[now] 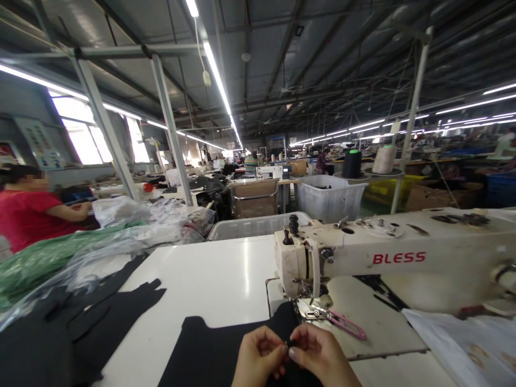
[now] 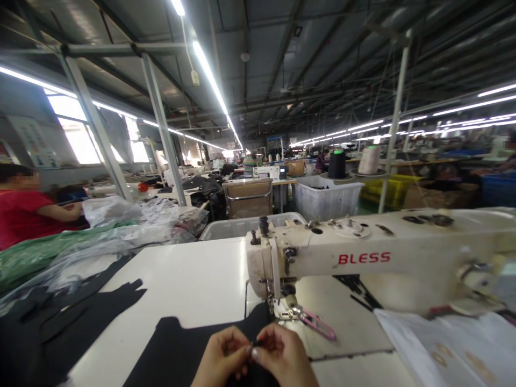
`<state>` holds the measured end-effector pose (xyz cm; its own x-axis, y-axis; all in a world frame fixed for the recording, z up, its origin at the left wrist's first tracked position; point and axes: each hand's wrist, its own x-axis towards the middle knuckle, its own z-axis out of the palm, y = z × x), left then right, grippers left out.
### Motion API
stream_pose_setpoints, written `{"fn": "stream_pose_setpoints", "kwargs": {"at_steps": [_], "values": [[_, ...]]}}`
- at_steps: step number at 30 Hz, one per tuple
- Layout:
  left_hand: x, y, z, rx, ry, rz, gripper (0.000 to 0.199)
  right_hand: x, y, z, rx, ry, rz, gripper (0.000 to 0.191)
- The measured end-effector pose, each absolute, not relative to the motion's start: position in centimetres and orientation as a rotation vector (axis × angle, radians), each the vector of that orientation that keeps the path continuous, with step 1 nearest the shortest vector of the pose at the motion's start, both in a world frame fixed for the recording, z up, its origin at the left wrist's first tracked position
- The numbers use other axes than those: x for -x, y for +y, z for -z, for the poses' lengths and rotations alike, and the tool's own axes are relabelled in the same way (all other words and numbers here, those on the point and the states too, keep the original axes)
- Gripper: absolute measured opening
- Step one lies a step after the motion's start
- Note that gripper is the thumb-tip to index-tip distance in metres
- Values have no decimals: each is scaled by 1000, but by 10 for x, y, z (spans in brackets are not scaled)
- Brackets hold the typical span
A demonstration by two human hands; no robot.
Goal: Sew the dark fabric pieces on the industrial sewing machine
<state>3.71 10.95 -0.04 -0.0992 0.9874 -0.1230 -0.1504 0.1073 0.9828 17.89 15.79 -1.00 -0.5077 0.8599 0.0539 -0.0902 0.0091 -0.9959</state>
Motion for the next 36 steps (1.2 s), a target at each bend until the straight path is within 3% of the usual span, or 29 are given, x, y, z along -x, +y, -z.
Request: {"fn": "stream_pose_setpoints", "kwargs": {"at_steps": [4, 11, 15, 19, 21, 36], "values": [[-39, 107, -3, -971, 1125, -1276, 40, -180, 165, 14, 850, -1498, -1631, 19], [-37, 106, -4, -959, 1047, -1215, 31, -180, 159, 7, 834, -1306, -1823, 40], [-35, 106, -3, -1018, 1010, -1289, 41, -180, 159, 12, 838, -1473, -1829, 39], [-36, 105, -1, -1135, 1004, -1321, 16, -182, 162, 19, 948, -1563, -1752, 34], [-37, 104, -2, -1080, 994, -1339, 14, -182, 162, 20, 993, -1576, -1736, 33], [-43, 99, -13, -992, 1042, -1432, 35, -189, 149, -8, 777, -1601, -1672, 39]]}}
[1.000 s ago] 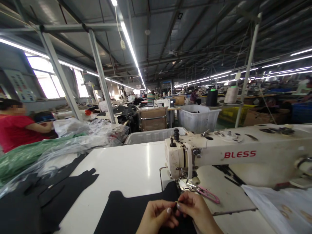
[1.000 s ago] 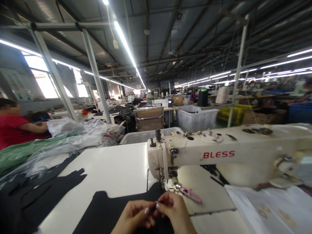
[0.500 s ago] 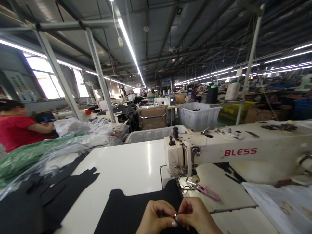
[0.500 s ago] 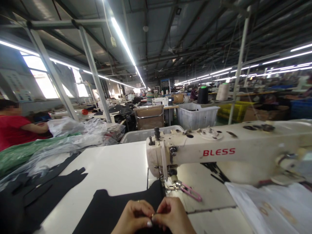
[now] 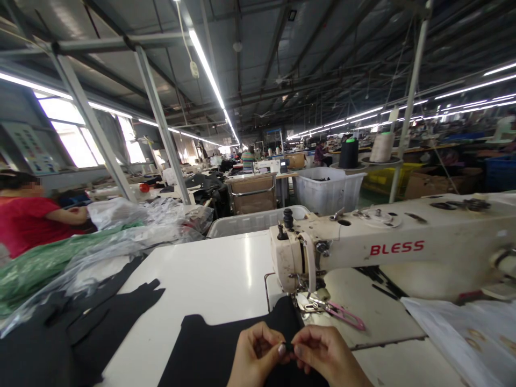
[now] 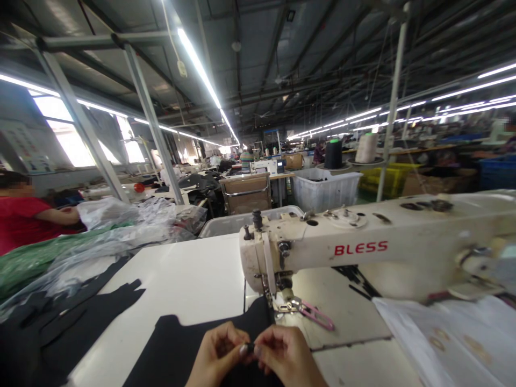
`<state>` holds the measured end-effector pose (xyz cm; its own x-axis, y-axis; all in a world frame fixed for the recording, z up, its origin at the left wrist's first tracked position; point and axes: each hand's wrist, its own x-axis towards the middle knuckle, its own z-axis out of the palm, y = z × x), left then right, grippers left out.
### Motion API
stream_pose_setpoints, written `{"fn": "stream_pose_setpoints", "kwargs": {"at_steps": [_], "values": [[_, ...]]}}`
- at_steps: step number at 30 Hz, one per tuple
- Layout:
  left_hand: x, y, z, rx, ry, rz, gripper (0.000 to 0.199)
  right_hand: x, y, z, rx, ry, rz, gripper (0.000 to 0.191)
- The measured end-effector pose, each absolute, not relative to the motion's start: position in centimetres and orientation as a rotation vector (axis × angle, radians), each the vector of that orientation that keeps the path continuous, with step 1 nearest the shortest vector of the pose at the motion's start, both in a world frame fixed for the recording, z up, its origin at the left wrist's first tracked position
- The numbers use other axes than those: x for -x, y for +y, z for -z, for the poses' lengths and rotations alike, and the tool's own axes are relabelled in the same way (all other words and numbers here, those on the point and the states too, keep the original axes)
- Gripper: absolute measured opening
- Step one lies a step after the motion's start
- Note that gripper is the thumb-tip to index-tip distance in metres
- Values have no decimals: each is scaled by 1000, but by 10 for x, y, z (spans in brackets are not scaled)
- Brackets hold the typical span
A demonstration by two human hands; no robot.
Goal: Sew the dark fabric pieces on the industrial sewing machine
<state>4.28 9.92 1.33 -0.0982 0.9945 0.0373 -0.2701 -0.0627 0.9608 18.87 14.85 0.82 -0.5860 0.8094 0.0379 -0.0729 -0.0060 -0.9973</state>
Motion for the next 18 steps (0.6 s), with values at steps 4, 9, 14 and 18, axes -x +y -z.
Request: {"fn": "stream_pose_setpoints", "kwargs": {"at_steps": [4, 9, 14, 18], "values": [[-44, 100, -12, -995, 1036, -1435, 34, -186, 151, 4, 853, -1537, -1664, 34], [-46, 101, -8, -988, 952, -1435, 35, -186, 152, 6, 891, -1556, -1653, 30], [-46, 101, -10, -1028, 928, -1452, 36, -188, 151, 3, 897, -1588, -1641, 28], [-44, 98, -14, -1047, 1018, -1445, 34, -188, 152, 3, 892, -1568, -1638, 29]]}}
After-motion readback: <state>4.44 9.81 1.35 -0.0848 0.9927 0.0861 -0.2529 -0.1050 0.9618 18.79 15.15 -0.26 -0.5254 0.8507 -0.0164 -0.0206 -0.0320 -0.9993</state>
